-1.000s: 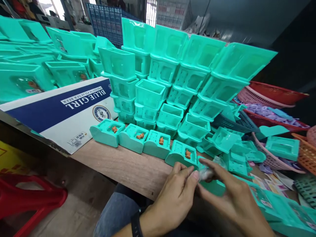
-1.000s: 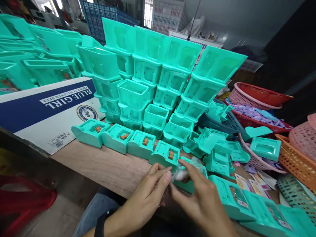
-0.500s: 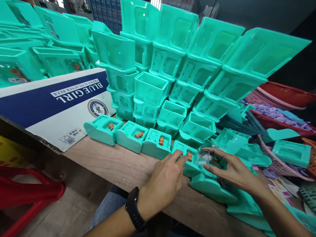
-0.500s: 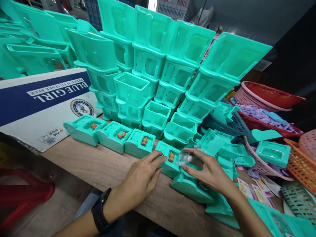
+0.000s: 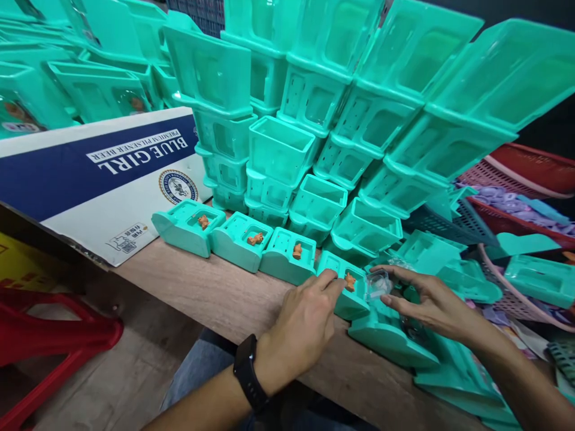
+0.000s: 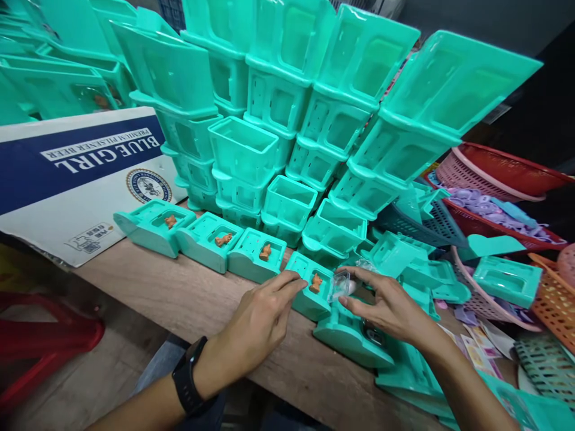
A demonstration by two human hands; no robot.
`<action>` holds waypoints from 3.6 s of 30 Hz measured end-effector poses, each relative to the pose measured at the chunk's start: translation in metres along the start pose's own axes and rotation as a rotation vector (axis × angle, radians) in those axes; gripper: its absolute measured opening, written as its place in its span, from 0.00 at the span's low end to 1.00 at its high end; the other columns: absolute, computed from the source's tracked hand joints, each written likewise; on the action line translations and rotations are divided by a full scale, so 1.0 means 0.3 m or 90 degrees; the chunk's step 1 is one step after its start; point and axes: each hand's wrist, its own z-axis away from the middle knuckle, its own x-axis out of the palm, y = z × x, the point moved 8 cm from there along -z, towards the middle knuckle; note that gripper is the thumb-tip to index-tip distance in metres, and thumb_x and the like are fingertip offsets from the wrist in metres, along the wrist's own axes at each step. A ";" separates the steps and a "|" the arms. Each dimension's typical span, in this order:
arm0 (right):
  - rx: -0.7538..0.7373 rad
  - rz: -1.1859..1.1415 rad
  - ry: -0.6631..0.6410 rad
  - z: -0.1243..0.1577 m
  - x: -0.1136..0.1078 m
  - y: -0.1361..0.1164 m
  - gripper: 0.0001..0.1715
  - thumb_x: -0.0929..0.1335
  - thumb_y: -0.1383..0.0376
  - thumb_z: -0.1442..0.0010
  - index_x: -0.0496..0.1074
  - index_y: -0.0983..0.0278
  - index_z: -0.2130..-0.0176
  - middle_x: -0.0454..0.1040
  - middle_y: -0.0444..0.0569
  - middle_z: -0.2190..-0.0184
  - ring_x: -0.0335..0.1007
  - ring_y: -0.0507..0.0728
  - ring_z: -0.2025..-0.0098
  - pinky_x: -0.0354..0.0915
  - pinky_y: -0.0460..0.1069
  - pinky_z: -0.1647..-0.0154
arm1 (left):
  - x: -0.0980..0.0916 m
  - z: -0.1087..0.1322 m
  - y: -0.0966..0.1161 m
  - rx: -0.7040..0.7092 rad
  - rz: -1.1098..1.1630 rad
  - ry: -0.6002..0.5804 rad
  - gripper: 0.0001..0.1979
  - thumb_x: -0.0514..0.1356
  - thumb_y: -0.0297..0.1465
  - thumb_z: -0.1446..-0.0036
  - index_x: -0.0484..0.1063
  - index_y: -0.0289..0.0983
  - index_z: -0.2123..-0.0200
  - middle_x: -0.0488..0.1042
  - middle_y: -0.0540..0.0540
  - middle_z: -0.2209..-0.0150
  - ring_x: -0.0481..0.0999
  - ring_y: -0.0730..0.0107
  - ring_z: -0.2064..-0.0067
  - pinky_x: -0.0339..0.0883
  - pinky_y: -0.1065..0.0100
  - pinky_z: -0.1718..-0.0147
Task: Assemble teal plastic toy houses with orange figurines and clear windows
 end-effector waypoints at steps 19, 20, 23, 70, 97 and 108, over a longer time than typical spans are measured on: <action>-0.109 0.059 0.013 0.017 0.011 -0.079 0.28 0.68 0.48 0.35 0.77 0.64 0.45 0.82 0.58 0.47 0.79 0.68 0.46 0.75 0.57 0.48 | 0.018 -0.008 -0.006 0.011 -0.055 0.027 0.24 0.49 0.16 0.37 0.72 0.37 0.44 0.75 0.41 0.45 0.78 0.56 0.47 0.78 0.55 0.46; -0.119 0.073 0.008 0.013 0.013 -0.083 0.28 0.68 0.49 0.34 0.77 0.64 0.44 0.81 0.58 0.47 0.80 0.67 0.46 0.75 0.57 0.48 | 0.020 -0.009 -0.006 0.010 -0.064 0.026 0.24 0.49 0.16 0.38 0.72 0.38 0.44 0.75 0.41 0.45 0.78 0.57 0.47 0.78 0.55 0.47; -0.146 0.107 -0.015 -0.001 0.020 -0.098 0.29 0.67 0.49 0.33 0.76 0.65 0.44 0.81 0.60 0.48 0.80 0.67 0.48 0.76 0.58 0.50 | 0.022 -0.010 -0.008 -0.001 -0.093 0.023 0.24 0.49 0.16 0.38 0.72 0.38 0.45 0.75 0.42 0.45 0.78 0.57 0.48 0.77 0.56 0.47; -0.094 0.074 0.131 0.052 0.045 -0.040 0.35 0.66 0.41 0.34 0.76 0.64 0.43 0.81 0.60 0.47 0.79 0.68 0.45 0.75 0.59 0.46 | 0.026 -0.011 0.027 0.004 -0.164 -0.057 0.24 0.52 0.17 0.39 0.66 0.37 0.40 0.74 0.43 0.48 0.76 0.57 0.51 0.77 0.60 0.56; -0.219 0.381 0.196 0.074 0.154 -0.261 0.31 0.53 0.57 0.23 0.81 0.61 0.47 0.81 0.53 0.46 0.78 0.73 0.47 0.65 0.68 0.53 | -0.059 0.069 -0.138 -0.394 0.885 0.323 0.13 0.60 0.37 0.36 0.68 0.36 0.52 0.76 0.42 0.57 0.78 0.69 0.71 0.77 0.67 0.75; -0.238 0.078 0.365 0.135 0.116 -0.458 0.16 0.65 0.55 0.27 0.76 0.57 0.46 0.84 0.47 0.52 0.83 0.56 0.52 0.77 0.48 0.56 | -0.093 0.078 -0.126 -0.390 1.057 0.405 0.14 0.60 0.20 0.48 0.67 0.37 0.58 0.79 0.46 0.63 0.83 0.66 0.65 0.73 0.70 0.63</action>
